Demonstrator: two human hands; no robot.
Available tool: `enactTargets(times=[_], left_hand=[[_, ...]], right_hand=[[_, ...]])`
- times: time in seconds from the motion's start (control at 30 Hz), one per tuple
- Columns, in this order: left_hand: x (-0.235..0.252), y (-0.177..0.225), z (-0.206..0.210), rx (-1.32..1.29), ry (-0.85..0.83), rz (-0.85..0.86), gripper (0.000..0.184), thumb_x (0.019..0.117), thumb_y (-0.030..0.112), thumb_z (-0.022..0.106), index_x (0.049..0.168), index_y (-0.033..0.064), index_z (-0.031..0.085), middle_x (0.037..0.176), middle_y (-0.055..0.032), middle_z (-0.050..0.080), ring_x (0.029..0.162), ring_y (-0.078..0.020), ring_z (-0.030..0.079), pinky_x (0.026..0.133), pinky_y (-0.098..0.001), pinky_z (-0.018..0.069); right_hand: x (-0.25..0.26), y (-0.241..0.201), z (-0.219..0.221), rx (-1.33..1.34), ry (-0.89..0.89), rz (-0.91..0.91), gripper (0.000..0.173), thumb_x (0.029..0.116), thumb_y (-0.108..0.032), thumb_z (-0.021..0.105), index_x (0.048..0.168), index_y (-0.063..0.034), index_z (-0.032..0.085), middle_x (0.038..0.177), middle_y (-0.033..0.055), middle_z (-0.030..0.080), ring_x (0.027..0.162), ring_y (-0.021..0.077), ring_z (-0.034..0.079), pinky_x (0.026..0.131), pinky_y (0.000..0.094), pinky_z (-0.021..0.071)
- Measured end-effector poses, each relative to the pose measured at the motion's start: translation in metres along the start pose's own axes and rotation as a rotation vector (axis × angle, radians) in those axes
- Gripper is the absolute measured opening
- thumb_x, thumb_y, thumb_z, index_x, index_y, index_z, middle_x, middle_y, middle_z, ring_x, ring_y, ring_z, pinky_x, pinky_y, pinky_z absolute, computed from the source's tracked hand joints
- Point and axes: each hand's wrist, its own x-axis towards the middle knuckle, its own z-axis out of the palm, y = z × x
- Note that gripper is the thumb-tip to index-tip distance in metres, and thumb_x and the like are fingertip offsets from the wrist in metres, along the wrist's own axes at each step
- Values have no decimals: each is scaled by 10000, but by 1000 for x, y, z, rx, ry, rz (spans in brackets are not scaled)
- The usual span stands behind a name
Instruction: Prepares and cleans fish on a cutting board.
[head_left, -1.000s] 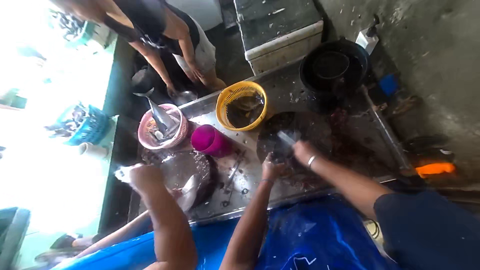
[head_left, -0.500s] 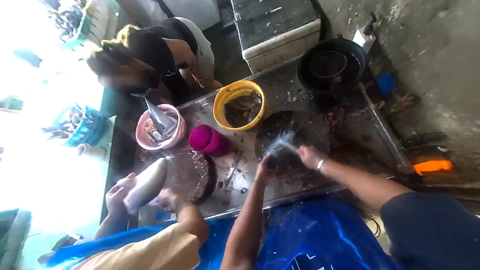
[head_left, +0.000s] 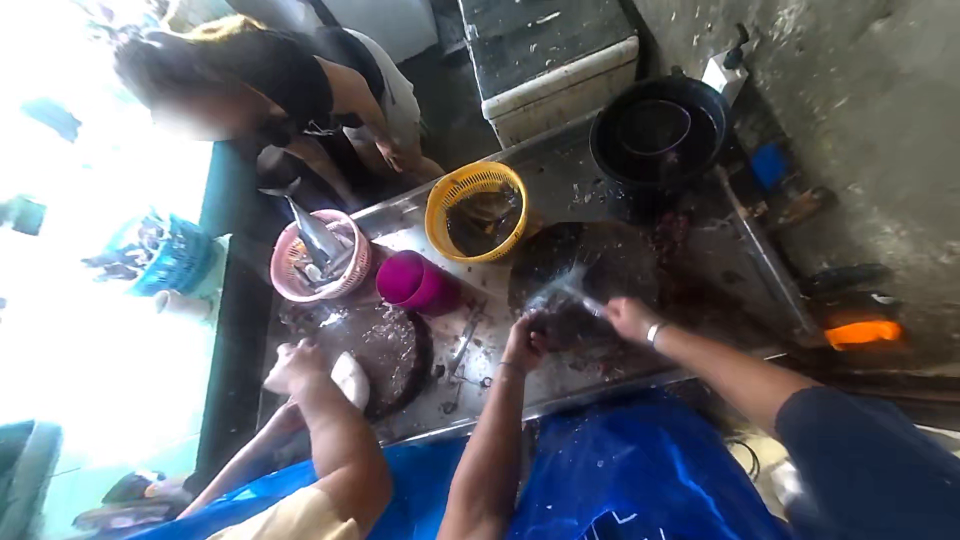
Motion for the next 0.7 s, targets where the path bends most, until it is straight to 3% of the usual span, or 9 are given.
enactTargets(times=[0.07, 0.13, 0.2, 0.3, 0.37, 0.43, 0.57, 0.63, 0.7], left_hand=[[-2, 6, -4, 27, -28, 10, 339, 1072, 342, 428, 947, 72, 592, 671, -33, 576, 417, -51, 485, 371, -153, 404], [0, 8, -7, 35, -45, 12, 346, 1075, 337, 436, 934, 66, 598, 662, -36, 579, 420, -58, 498, 377, -157, 419], [3, 4, -5, 5, -27, 21, 328, 1062, 332, 468, 927, 65, 602, 650, -37, 574, 412, -65, 500, 367, -164, 425], [2, 10, -9, 47, -20, 37, 330, 1072, 340, 448, 938, 73, 589, 666, -33, 571, 426, -66, 500, 376, -167, 420], [1, 7, -7, 41, 16, -3, 346, 1069, 377, 458, 922, 85, 570, 653, -27, 561, 427, -69, 511, 379, -172, 435], [2, 3, -1, 11, 48, -14, 376, 1061, 417, 471, 923, 81, 572, 647, -35, 562, 422, -80, 515, 374, -184, 442], [3, 5, -14, 33, 48, -11, 419, 1065, 457, 432, 917, 87, 561, 637, -27, 543, 415, -80, 496, 371, -189, 432], [4, 1, -12, 214, 37, 37, 324, 1076, 350, 462, 983, 73, 601, 680, -32, 573, 452, -71, 489, 404, -184, 420], [2, -9, -7, 500, 115, 177, 176, 988, 155, 662, 1106, 40, 600, 719, -61, 622, 473, -88, 500, 418, -218, 418]], right_hand=[[-10, -8, -9, 62, -149, 39, 499, 1104, -474, 418, 1245, -54, 647, 944, 135, 633, 770, 232, 612, 720, 426, 542], [9, -4, -22, 49, -47, 40, 437, 1096, -381, 485, 1202, -12, 695, 1013, 208, 711, 888, 325, 698, 839, 537, 566], [16, -7, -12, 12, -7, 22, 431, 1091, -363, 495, 1131, 19, 691, 1007, 247, 709, 901, 378, 708, 846, 590, 560], [11, -18, -10, 0, -147, -85, 438, 1105, -410, 451, 1175, -39, 674, 915, 131, 641, 741, 220, 611, 692, 411, 534], [30, -3, -12, 3, 19, -99, 376, 1077, -323, 538, 1149, -8, 730, 1001, 212, 733, 882, 338, 714, 819, 557, 576], [27, -10, -2, -37, 61, -43, 397, 1084, -344, 509, 1154, 0, 693, 1058, 245, 714, 1002, 398, 705, 917, 615, 547], [22, -23, -13, -90, -114, -141, 444, 1091, -417, 482, 1125, -33, 705, 862, 136, 644, 725, 239, 619, 665, 434, 531], [39, -21, -31, -120, -6, -82, 397, 1084, -331, 517, 1162, 1, 721, 1077, 237, 726, 1014, 377, 711, 913, 592, 552], [25, -35, -9, -101, 21, -71, 370, 1075, -298, 515, 1155, 13, 698, 1126, 265, 701, 1096, 420, 677, 977, 635, 513]])
